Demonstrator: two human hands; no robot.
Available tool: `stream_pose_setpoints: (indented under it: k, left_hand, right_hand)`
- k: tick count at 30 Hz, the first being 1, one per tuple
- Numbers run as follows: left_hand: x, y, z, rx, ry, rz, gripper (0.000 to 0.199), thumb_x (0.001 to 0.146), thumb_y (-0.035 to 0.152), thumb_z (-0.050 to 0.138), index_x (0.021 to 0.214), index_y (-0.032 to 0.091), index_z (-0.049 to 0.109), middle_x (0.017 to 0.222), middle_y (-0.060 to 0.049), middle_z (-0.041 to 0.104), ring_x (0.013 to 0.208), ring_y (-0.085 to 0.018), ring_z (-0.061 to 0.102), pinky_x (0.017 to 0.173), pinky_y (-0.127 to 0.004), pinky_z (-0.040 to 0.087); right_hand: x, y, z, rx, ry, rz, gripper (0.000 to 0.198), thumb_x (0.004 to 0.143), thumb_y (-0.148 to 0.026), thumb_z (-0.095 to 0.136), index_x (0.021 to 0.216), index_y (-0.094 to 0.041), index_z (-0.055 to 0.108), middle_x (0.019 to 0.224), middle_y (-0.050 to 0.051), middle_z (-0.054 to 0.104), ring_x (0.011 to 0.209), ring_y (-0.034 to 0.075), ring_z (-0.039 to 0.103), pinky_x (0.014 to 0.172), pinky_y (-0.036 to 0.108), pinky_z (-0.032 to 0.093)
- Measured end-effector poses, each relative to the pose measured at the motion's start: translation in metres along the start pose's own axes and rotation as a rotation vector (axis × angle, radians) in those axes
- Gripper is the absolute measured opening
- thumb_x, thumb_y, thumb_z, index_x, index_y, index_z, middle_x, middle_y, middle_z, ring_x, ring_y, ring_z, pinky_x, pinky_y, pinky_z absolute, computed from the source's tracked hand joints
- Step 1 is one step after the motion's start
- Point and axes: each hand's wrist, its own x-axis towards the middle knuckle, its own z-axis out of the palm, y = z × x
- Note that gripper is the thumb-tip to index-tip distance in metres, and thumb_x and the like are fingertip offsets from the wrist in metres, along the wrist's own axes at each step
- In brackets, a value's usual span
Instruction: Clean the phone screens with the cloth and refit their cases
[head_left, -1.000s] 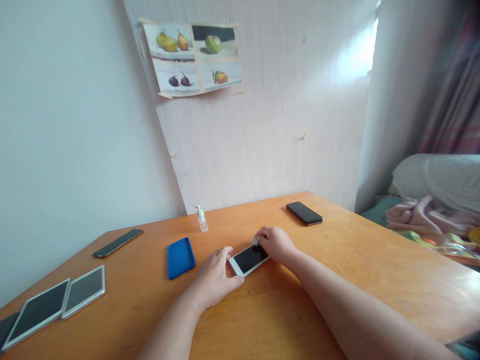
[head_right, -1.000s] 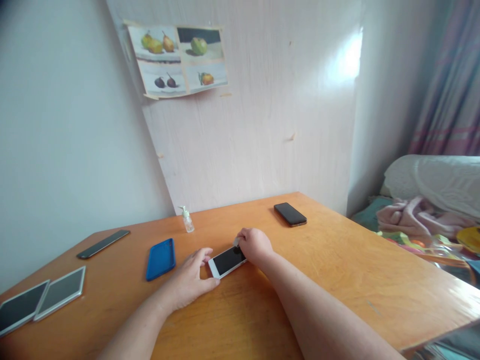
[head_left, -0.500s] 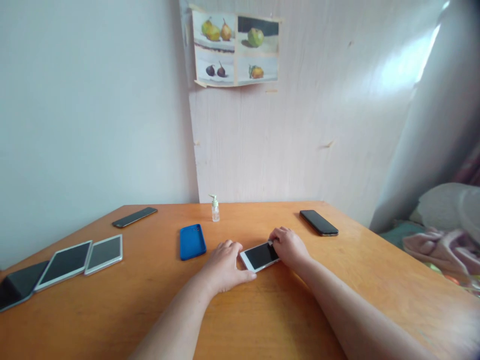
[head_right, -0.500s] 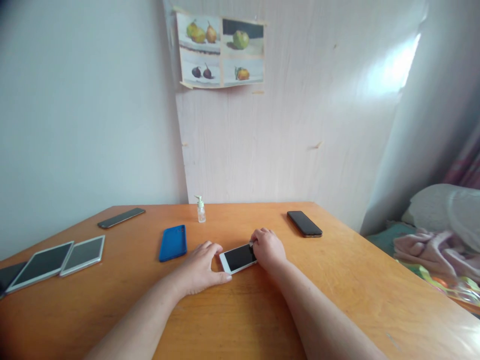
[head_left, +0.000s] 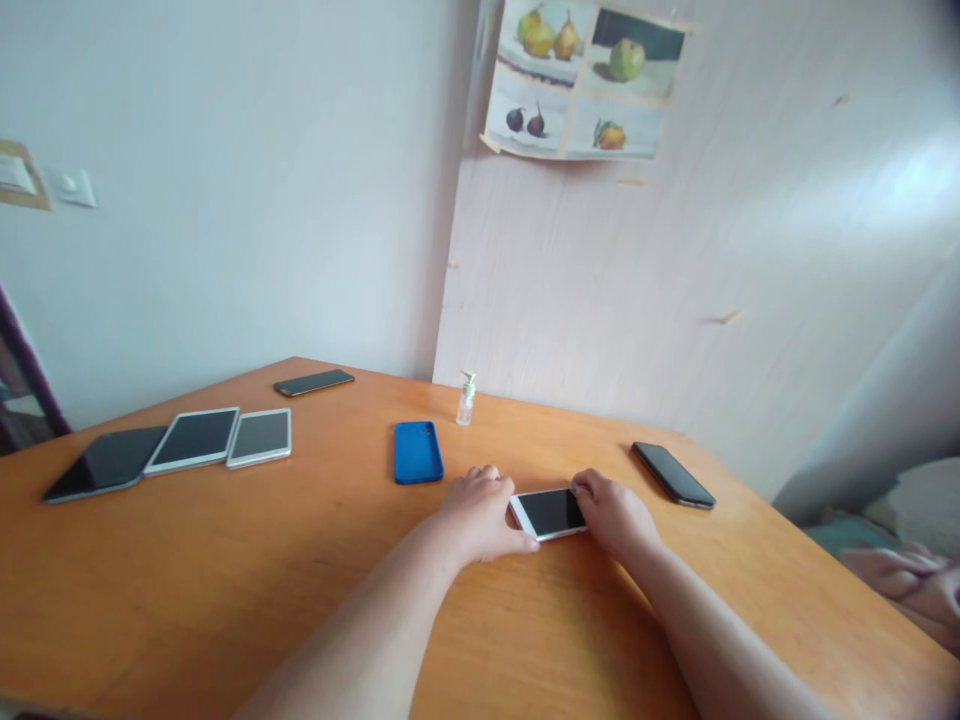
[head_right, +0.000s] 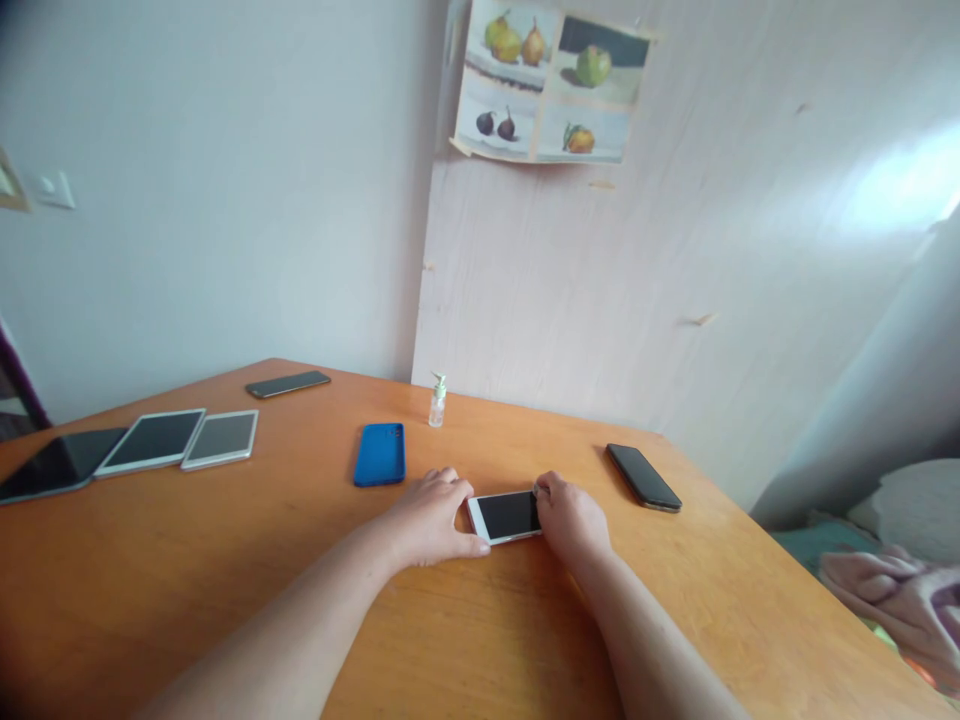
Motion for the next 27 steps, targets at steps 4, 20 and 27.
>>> stream_pose_setpoints:
  k: [4, 20, 27]
  left_hand:
    - [0.001, 0.002, 0.0, 0.001, 0.005, -0.005, 0.061, 0.06, 0.068, 0.068, 0.099, 0.021, 0.063, 0.109, -0.01, 0.058, 0.107, -0.032, 0.054, 0.087, -0.04, 0.046]
    - [0.003, 0.003, 0.005, 0.017, 0.036, -0.006, 0.067, 0.055, 0.072, 0.068, 0.097, 0.019, 0.065, 0.109, -0.012, 0.059, 0.107, -0.032, 0.054, 0.088, -0.041, 0.047]
    - [0.002, 0.007, 0.006, -0.008, 0.045, -0.037, 0.052, 0.066, 0.053, 0.064, 0.104, 0.02, 0.058, 0.114, -0.014, 0.059, 0.108, -0.033, 0.055, 0.084, -0.042, 0.048]
  right_hand:
    - [-0.008, -0.013, 0.003, 0.001, -0.039, -0.078, 0.029, 0.095, -0.033, 0.037, 0.108, -0.021, 0.059, 0.094, 0.009, 0.071, 0.087, 0.023, 0.065, 0.072, 0.031, 0.04]
    - [-0.006, -0.007, 0.01, 0.081, 0.083, -0.368, 0.029, 0.088, -0.024, 0.045, 0.098, -0.022, 0.072, 0.095, 0.008, 0.068, 0.093, 0.021, 0.062, 0.085, 0.034, 0.047]
    - [-0.04, -0.056, -0.006, 0.147, -0.078, -0.739, 0.033, 0.095, -0.028, 0.042, 0.117, -0.027, 0.066, 0.112, 0.006, 0.068, 0.102, 0.02, 0.061, 0.092, 0.034, 0.044]
